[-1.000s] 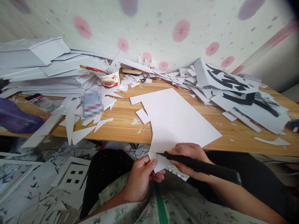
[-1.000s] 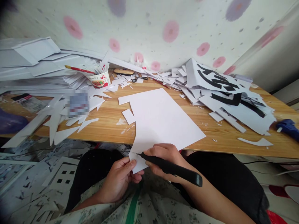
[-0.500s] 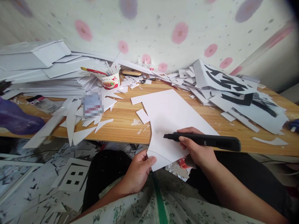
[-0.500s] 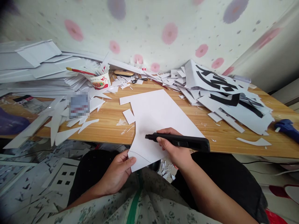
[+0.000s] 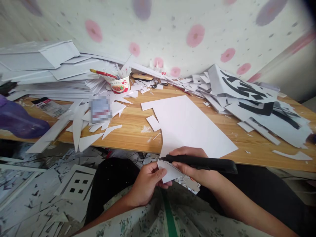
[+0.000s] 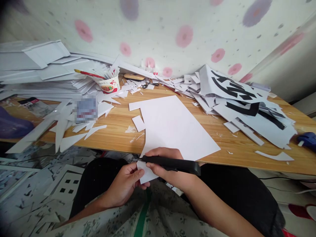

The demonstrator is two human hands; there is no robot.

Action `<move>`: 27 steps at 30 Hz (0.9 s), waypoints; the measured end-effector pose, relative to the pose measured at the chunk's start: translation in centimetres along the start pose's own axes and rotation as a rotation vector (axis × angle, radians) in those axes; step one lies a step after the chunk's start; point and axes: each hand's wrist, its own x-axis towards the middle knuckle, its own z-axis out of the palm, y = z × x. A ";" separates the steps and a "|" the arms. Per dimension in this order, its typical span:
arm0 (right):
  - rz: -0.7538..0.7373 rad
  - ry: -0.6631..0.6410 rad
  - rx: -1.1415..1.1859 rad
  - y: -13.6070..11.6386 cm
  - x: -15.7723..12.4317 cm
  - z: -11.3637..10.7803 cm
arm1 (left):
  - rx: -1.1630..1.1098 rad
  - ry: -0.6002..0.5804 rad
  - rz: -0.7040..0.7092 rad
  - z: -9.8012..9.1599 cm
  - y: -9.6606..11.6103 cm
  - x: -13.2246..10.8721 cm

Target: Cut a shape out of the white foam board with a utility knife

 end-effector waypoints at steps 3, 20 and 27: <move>-0.003 -0.013 0.002 0.2 0.2 -0.2 | 0.013 -0.015 -0.002 -0.1 -0.1 0.0; -0.162 -0.141 -0.234 -1.2 0.5 -1.1 | -0.107 0.105 -0.004 1.4 0.0 -0.2; -0.260 -0.105 -0.342 -0.7 -0.5 -1.2 | -0.141 0.147 -0.009 1.9 0.2 -0.4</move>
